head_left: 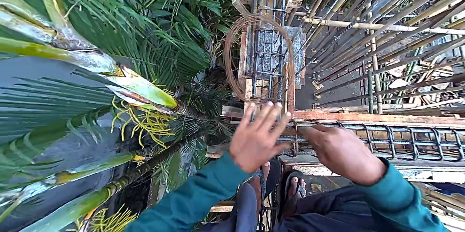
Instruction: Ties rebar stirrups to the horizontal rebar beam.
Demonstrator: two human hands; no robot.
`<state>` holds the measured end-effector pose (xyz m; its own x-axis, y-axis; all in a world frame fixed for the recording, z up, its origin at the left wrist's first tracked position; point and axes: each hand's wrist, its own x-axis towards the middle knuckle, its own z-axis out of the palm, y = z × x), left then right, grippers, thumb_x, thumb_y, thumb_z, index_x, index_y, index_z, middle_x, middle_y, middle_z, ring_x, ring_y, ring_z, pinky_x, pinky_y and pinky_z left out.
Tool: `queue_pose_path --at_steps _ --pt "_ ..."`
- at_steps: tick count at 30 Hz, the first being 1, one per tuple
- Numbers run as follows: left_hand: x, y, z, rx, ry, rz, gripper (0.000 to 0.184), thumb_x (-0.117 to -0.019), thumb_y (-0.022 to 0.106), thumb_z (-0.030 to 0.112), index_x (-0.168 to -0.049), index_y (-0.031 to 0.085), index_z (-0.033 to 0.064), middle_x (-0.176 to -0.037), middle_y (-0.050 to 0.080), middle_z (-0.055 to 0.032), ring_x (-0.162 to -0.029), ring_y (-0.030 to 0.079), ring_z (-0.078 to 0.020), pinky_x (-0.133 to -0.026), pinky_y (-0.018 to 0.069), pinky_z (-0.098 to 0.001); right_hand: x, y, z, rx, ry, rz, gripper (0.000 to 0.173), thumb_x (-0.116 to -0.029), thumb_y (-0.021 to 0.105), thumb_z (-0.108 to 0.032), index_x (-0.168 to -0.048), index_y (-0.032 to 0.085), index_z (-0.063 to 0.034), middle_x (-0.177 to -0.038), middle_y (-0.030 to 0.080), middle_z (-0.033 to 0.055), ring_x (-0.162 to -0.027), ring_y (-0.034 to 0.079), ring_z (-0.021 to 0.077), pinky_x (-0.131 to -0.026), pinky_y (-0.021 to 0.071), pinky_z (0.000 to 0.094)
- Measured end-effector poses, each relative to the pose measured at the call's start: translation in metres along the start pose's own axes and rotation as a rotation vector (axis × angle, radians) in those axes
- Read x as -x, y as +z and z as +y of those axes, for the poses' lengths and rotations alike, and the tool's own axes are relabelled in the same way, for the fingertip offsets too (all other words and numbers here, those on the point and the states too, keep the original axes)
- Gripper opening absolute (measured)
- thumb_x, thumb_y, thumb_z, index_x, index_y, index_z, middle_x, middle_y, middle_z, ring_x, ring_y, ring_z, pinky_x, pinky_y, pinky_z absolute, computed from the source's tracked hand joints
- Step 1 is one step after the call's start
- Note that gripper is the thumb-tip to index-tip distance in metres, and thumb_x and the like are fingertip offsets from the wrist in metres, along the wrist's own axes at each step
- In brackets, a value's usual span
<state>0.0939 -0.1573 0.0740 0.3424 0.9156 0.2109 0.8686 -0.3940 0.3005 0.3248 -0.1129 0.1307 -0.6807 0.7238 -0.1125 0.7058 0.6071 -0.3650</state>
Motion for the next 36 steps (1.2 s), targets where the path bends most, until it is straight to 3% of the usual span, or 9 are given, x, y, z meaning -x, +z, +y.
queue_pose_path --at_steps 2,4,9,13,19,24,27,31,36 --pt "0.002 0.015 0.006 0.025 0.035 -0.024 0.042 -0.1032 0.055 0.044 -0.120 0.071 0.0099 -0.106 0.074 -0.0134 -0.099 0.073 -0.0316 -0.085 0.0561 -0.0545 0.001 -0.006 0.004 0.031 -0.057 0.069 0.025 -0.0942 0.055 -0.008 -0.108 0.076 -0.0095 -0.077 0.070 0.0111 -0.059 0.068 0.0313 -0.046 0.0536 0.0517" --pt "0.002 0.011 0.004 0.288 -0.005 -0.128 0.035 -0.1062 0.051 0.032 -0.097 0.070 0.0041 -0.080 0.070 -0.0118 -0.074 0.072 -0.0272 -0.065 0.0582 -0.0451 0.001 -0.008 0.010 0.027 -0.091 0.116 0.027 -0.0934 0.053 -0.008 -0.107 0.076 -0.0089 -0.073 0.067 0.0099 -0.055 0.066 0.0290 -0.044 0.0516 0.0481" --pt "0.008 -0.029 0.000 1.319 -0.200 -0.445 0.035 -0.1096 0.045 0.028 -0.083 0.060 0.0111 -0.066 0.047 0.0113 -0.056 0.042 0.0060 -0.052 0.0363 -0.0120 0.008 -0.002 0.014 -0.117 -0.145 0.223 0.029 -0.0971 0.049 -0.009 -0.109 0.076 -0.0082 -0.075 0.066 0.0072 -0.059 0.064 0.0211 -0.049 0.0516 0.0395" --pt "0.011 -0.046 -0.011 1.664 -0.333 -0.703 0.038 -0.1095 0.041 0.030 -0.078 0.058 0.0202 -0.057 0.040 0.0155 -0.044 0.031 0.0070 -0.040 0.0255 -0.0110 0.010 0.003 0.004 -0.128 -0.192 0.250 0.030 -0.0966 0.048 -0.009 -0.106 0.076 -0.0077 -0.077 0.069 0.0061 -0.060 0.064 0.0177 -0.048 0.0488 0.0344" --pt "0.002 -0.021 -0.039 0.439 0.212 -0.280 0.035 -0.1051 0.050 0.030 -0.088 0.070 0.0078 -0.063 0.062 -0.0023 -0.054 0.063 -0.0149 -0.048 0.0515 -0.0334 0.013 0.022 -0.004 -0.216 -0.016 0.167 0.032 -0.0967 0.049 -0.015 -0.109 0.077 -0.0091 -0.066 0.066 0.0018 -0.053 0.061 0.0170 -0.044 0.0464 0.0399" --pt "-0.010 0.013 -0.067 0.094 0.590 -0.089 0.027 -0.1045 0.054 0.026 -0.096 0.069 0.0058 -0.067 0.059 -0.0099 -0.053 0.057 -0.0282 -0.046 0.0454 -0.0392 0.021 0.035 -0.005 -0.818 0.280 -0.226 0.029 -0.1054 0.049 -0.019 -0.112 0.077 -0.0111 -0.094 0.074 -0.0059 -0.081 0.064 -0.0028 -0.075 0.0544 0.0205" --pt "-0.029 0.043 -0.072 0.140 0.699 0.003 0.025 -0.1056 0.053 0.024 -0.095 0.066 0.0047 -0.068 0.056 -0.0111 -0.053 0.054 -0.0292 -0.046 0.0436 -0.0393 0.030 0.049 -0.004 -1.217 0.430 -0.159 0.026 -0.1032 0.050 -0.014 -0.101 0.075 -0.0103 -0.073 0.061 -0.0120 -0.053 0.043 -0.0071 -0.048 0.0359 0.0125" --pt "-0.033 0.077 -0.031 0.475 0.365 -0.308 0.030 -0.1055 0.054 0.025 -0.092 0.069 0.0022 -0.073 0.068 -0.0134 -0.061 0.069 -0.0305 -0.054 0.0564 -0.0477 0.045 0.056 0.009 -0.776 0.631 0.145 0.027 -0.1038 0.051 -0.019 -0.109 0.076 -0.0112 -0.087 0.071 -0.0061 -0.064 0.057 -0.0011 -0.060 0.0495 0.0230" --pt "-0.043 0.049 0.010 0.851 -0.022 -0.921 0.037 -0.1102 0.046 0.025 -0.093 0.070 0.0029 -0.075 0.063 -0.0077 -0.070 0.062 -0.0192 -0.068 0.0521 -0.0417 0.063 0.071 0.025 -0.714 0.792 0.120 0.026 -0.1041 0.054 -0.017 -0.113 0.075 -0.0060 -0.096 0.075 0.0016 -0.079 0.067 0.0049 -0.073 0.0568 0.0303"
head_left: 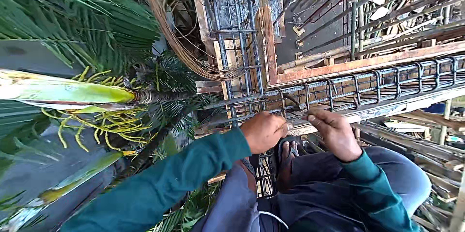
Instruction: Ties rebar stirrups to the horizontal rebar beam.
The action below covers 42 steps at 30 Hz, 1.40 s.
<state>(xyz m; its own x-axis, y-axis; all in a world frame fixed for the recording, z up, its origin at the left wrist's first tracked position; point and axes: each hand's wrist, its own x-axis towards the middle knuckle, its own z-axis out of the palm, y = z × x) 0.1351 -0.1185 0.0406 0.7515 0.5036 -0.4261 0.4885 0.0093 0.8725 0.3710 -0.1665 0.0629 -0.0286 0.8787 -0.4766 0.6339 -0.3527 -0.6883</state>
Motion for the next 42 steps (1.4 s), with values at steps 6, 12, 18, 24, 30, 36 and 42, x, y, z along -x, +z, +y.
queue_pose_path --at_steps 6,12,18,24,30,36,42 --pt "-0.006 -0.025 -0.055 -0.414 0.185 -0.095 0.036 -0.1078 0.052 0.034 -0.090 0.073 0.0101 -0.069 0.065 -0.0033 -0.066 0.066 -0.0197 -0.063 0.0544 -0.0440 0.032 0.047 -0.011 0.182 0.060 -0.304 0.033 -0.1061 0.045 -0.023 -0.113 0.074 -0.0097 -0.086 0.073 0.0053 -0.078 0.070 0.0198 -0.073 0.0575 0.0475" --pt "-0.014 0.041 -0.074 -0.315 -0.012 -0.068 0.051 -0.1094 0.045 0.042 -0.103 0.074 0.0004 -0.102 0.073 -0.0189 -0.109 0.067 -0.0368 -0.099 0.0476 -0.0570 0.035 0.042 0.020 0.151 0.266 -0.309 0.036 -0.1081 0.043 -0.026 -0.125 0.069 -0.0074 -0.091 0.071 0.0087 -0.081 0.068 0.0217 -0.078 0.0556 0.0488" --pt "0.014 0.080 -0.047 -0.050 -0.298 -0.184 0.057 -0.1128 0.034 0.040 -0.106 0.066 -0.0063 -0.096 0.069 -0.0248 -0.096 0.069 -0.0394 -0.088 0.0529 -0.0555 0.057 0.051 0.023 0.464 0.221 -0.228 0.031 -0.1056 0.046 -0.025 -0.121 0.071 -0.0142 -0.093 0.075 0.0159 -0.083 0.073 0.0404 -0.068 0.0552 0.0644" --pt "0.032 0.061 -0.060 0.603 -0.301 -0.123 0.045 -0.1080 0.042 0.031 -0.069 0.055 0.0119 -0.057 0.045 0.0088 -0.047 0.042 -0.0017 -0.048 0.0388 -0.0225 0.064 0.064 0.032 0.120 0.157 -0.270 0.033 -0.1071 0.045 -0.027 -0.118 0.072 -0.0101 -0.108 0.073 0.0118 -0.101 0.071 0.0288 -0.086 0.0558 0.0557" --pt "0.006 0.056 -0.077 0.072 -0.260 -0.081 0.036 -0.1061 0.055 0.034 -0.119 0.071 0.0044 -0.108 0.072 -0.0126 -0.100 0.070 -0.0231 -0.095 0.0551 -0.0465 0.074 0.066 0.057 0.046 0.440 -0.280 0.036 -0.1079 0.044 -0.028 -0.125 0.071 -0.0101 -0.114 0.073 0.0156 -0.110 0.069 0.0342 -0.096 0.0515 0.0623" --pt "-0.009 0.057 -0.094 -0.152 -0.270 0.092 0.034 -0.1064 0.054 0.028 -0.127 0.070 0.0071 -0.127 0.068 -0.0149 -0.121 0.064 -0.0327 -0.104 0.0482 -0.0577 0.097 0.065 0.113 -0.162 0.775 -0.075 0.032 -0.1085 0.046 -0.025 -0.112 0.073 -0.0076 -0.101 0.071 0.0129 -0.097 0.067 0.0264 -0.089 0.0500 0.0528" --pt "-0.020 0.061 -0.092 -0.261 -0.377 -0.022 0.035 -0.1072 0.053 0.028 -0.129 0.068 0.0049 -0.121 0.070 -0.0180 -0.112 0.067 -0.0337 -0.100 0.0499 -0.0579 0.094 0.099 0.107 -0.200 0.758 0.053 0.034 -0.1088 0.048 -0.029 -0.122 0.072 -0.0097 -0.128 0.069 0.0148 -0.124 0.063 0.0329 -0.103 0.0490 0.0596"
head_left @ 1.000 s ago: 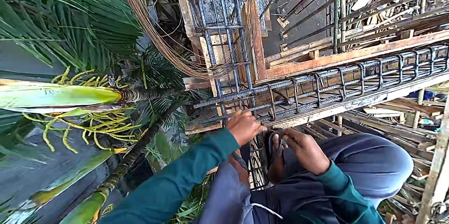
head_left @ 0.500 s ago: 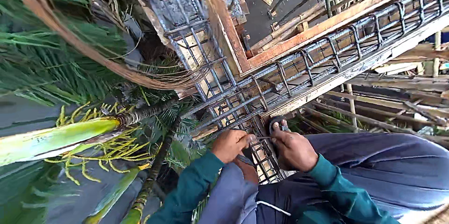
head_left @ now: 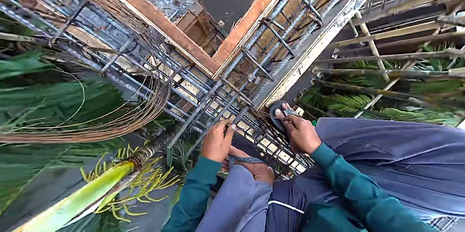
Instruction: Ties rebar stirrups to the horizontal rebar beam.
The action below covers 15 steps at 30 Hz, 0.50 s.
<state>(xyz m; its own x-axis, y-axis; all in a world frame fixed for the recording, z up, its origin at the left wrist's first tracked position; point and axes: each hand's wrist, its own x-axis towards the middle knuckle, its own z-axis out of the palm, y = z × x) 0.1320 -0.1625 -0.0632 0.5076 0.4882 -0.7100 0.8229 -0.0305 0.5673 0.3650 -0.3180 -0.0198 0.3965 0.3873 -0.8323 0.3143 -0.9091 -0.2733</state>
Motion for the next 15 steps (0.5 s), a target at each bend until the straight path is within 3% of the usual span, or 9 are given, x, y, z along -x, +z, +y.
queue_pose_path --at_steps 2,5,9,12,15 --pt "-0.004 -0.002 0.001 -0.016 -0.026 -0.003 0.034 -0.1076 0.053 0.028 -0.129 0.068 0.0061 -0.119 0.070 -0.0187 -0.107 0.068 -0.0342 -0.097 0.0512 -0.0587 -0.004 0.012 0.003 -0.010 -0.045 0.034 0.033 -0.1076 0.048 -0.028 -0.122 0.074 -0.0119 -0.141 0.063 0.0122 -0.139 0.052 0.0301 -0.112 0.0437 0.0569" --pt "-0.007 -0.004 0.007 -0.056 -0.078 -0.018 0.037 -0.1093 0.049 0.027 -0.135 0.065 0.0068 -0.127 0.068 -0.0201 -0.117 0.066 -0.0367 -0.103 0.0477 -0.0600 -0.013 0.026 0.000 -0.049 -0.054 0.014 0.033 -0.1073 0.049 -0.027 -0.122 0.074 -0.0115 -0.146 0.059 0.0128 -0.143 0.048 0.0286 -0.116 0.0414 0.0528" --pt "-0.006 -0.001 0.013 -0.101 -0.086 -0.003 0.038 -0.1105 0.044 0.023 -0.136 0.065 0.0053 -0.134 0.065 -0.0200 -0.124 0.063 -0.0388 -0.106 0.0456 -0.0609 -0.022 0.023 -0.034 -0.079 -0.013 -0.104 0.031 -0.1099 0.048 -0.023 -0.125 0.071 -0.0090 -0.118 0.072 0.0137 -0.116 0.066 0.0283 -0.103 0.0498 0.0530" --pt "-0.006 0.001 0.017 -0.132 -0.128 0.003 0.039 -0.1103 0.043 0.025 -0.137 0.064 0.0045 -0.135 0.065 -0.0195 -0.124 0.063 -0.0385 -0.107 0.0455 -0.0607 -0.038 0.024 -0.049 0.018 -0.023 -0.196 0.033 -0.1105 0.047 -0.027 -0.130 0.069 -0.0128 -0.120 0.072 0.0134 -0.116 0.067 0.0305 -0.102 0.0484 0.0590" --pt "-0.004 0.006 0.018 -0.158 -0.130 0.048 0.041 -0.1098 0.045 0.028 -0.139 0.063 0.0053 -0.136 0.065 -0.0186 -0.122 0.064 -0.0386 -0.105 0.0471 -0.0606 -0.053 0.030 -0.048 0.073 -0.079 -0.209 0.032 -0.1095 0.048 -0.028 -0.124 0.071 -0.0118 -0.113 0.073 0.0152 -0.108 0.069 0.0329 -0.096 0.0507 0.0611"
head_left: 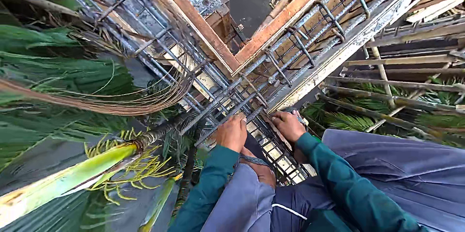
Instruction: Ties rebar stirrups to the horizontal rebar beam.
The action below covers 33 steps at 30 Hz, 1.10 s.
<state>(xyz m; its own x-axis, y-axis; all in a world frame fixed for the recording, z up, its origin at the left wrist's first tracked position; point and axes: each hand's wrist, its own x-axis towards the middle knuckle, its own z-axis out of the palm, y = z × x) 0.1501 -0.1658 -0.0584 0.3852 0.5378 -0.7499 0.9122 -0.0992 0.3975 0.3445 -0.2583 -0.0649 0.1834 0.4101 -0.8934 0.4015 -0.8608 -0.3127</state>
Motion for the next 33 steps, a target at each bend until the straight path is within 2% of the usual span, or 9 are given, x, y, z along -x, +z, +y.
queue_pose_path --at_steps 4,7,12,16,18,20,25,28,33 --pt "0.005 0.003 -0.007 0.050 0.047 0.078 0.039 -0.1093 0.047 0.027 -0.135 0.065 0.0039 -0.133 0.066 -0.0198 -0.118 0.066 -0.0392 -0.100 0.0503 -0.0602 0.006 -0.013 -0.006 0.144 -0.011 0.043 0.033 -0.1084 0.048 -0.029 -0.126 0.072 -0.0137 -0.118 0.073 0.0141 -0.115 0.068 0.0335 -0.102 0.0488 0.0620" --pt "0.003 -0.001 -0.008 0.098 0.020 0.014 0.040 -0.1101 0.045 0.027 -0.140 0.062 0.0065 -0.138 0.064 -0.0173 -0.122 0.065 -0.0371 -0.103 0.0493 -0.0587 0.015 -0.025 -0.012 0.224 -0.001 0.093 0.034 -0.1080 0.048 -0.030 -0.126 0.072 -0.0137 -0.109 0.074 0.0148 -0.105 0.070 0.0329 -0.096 0.0522 0.0598" --pt "-0.006 0.005 -0.005 0.156 0.003 -0.046 0.040 -0.1100 0.045 0.028 -0.136 0.065 0.0047 -0.133 0.066 -0.0185 -0.122 0.064 -0.0367 -0.102 0.0499 -0.0585 0.000 -0.024 -0.004 0.109 -0.040 0.044 0.030 -0.1072 0.051 -0.022 -0.121 0.073 -0.0059 -0.112 0.073 0.0129 -0.106 0.069 0.0218 -0.098 0.0515 0.0467" --pt "-0.011 0.004 -0.008 0.157 0.032 -0.113 0.040 -0.1095 0.045 0.026 -0.140 0.062 0.0068 -0.138 0.063 -0.0169 -0.123 0.063 -0.0363 -0.101 0.0504 -0.0584 -0.022 -0.009 0.015 -0.156 -0.088 -0.022 0.026 -0.1062 0.052 -0.015 -0.116 0.071 -0.0010 -0.095 0.070 0.0048 -0.069 0.059 0.0057 -0.067 0.0507 0.0265" --pt "-0.008 0.001 -0.017 0.183 0.096 -0.106 0.039 -0.1100 0.044 0.024 -0.141 0.061 0.0080 -0.137 0.064 -0.0171 -0.124 0.063 -0.0358 -0.102 0.0499 -0.0581 -0.026 -0.010 0.016 -0.169 -0.081 -0.040 0.025 -0.1058 0.053 -0.014 -0.117 0.071 -0.0008 -0.094 0.071 0.0043 -0.066 0.057 0.0045 -0.063 0.0499 0.0250" --pt "-0.001 -0.002 -0.025 0.206 0.158 -0.035 0.036 -0.1097 0.045 0.021 -0.137 0.064 0.0070 -0.133 0.067 -0.0172 -0.120 0.065 -0.0354 -0.100 0.0512 -0.0579 -0.027 -0.014 0.015 -0.148 -0.088 -0.058 0.025 -0.1057 0.053 -0.014 -0.115 0.071 -0.0010 -0.089 0.069 0.0025 -0.060 0.052 0.0038 -0.058 0.0456 0.0238" --pt "-0.003 -0.003 -0.044 0.018 0.458 0.458 0.018 -0.0977 0.064 0.014 -0.107 0.077 0.0057 -0.110 0.068 -0.0175 -0.107 0.064 -0.0380 -0.088 0.0542 -0.0522 -0.033 -0.026 0.009 -0.231 -0.021 -0.185 0.022 -0.1061 0.051 -0.013 -0.110 0.070 -0.0004 -0.066 0.055 -0.0044 -0.045 0.037 0.0020 -0.043 0.0335 0.0198" --pt "-0.017 -0.011 -0.050 -0.221 0.619 0.480 0.019 -0.0974 0.065 0.015 -0.112 0.076 0.0131 -0.137 0.062 -0.0171 -0.129 0.057 -0.0392 -0.107 0.0467 -0.0540 -0.043 -0.032 0.011 -0.301 0.053 -0.310 0.022 -0.1067 0.049 -0.014 -0.110 0.068 -0.0026 -0.054 0.037 -0.0090 -0.040 0.029 0.0013 -0.039 0.0275 0.0185" --pt "-0.023 -0.026 -0.028 -0.551 0.615 0.170 0.036 -0.0928 0.066 0.000 -0.127 0.071 0.0096 -0.161 0.041 -0.0165 -0.153 0.030 -0.0374 -0.124 0.0243 -0.0562 -0.053 -0.034 0.016 -0.374 0.106 -0.388 0.020 -0.1058 0.050 -0.014 -0.106 0.068 -0.0047 -0.053 0.033 -0.0104 -0.039 0.028 0.0000 -0.037 0.0262 0.0169"
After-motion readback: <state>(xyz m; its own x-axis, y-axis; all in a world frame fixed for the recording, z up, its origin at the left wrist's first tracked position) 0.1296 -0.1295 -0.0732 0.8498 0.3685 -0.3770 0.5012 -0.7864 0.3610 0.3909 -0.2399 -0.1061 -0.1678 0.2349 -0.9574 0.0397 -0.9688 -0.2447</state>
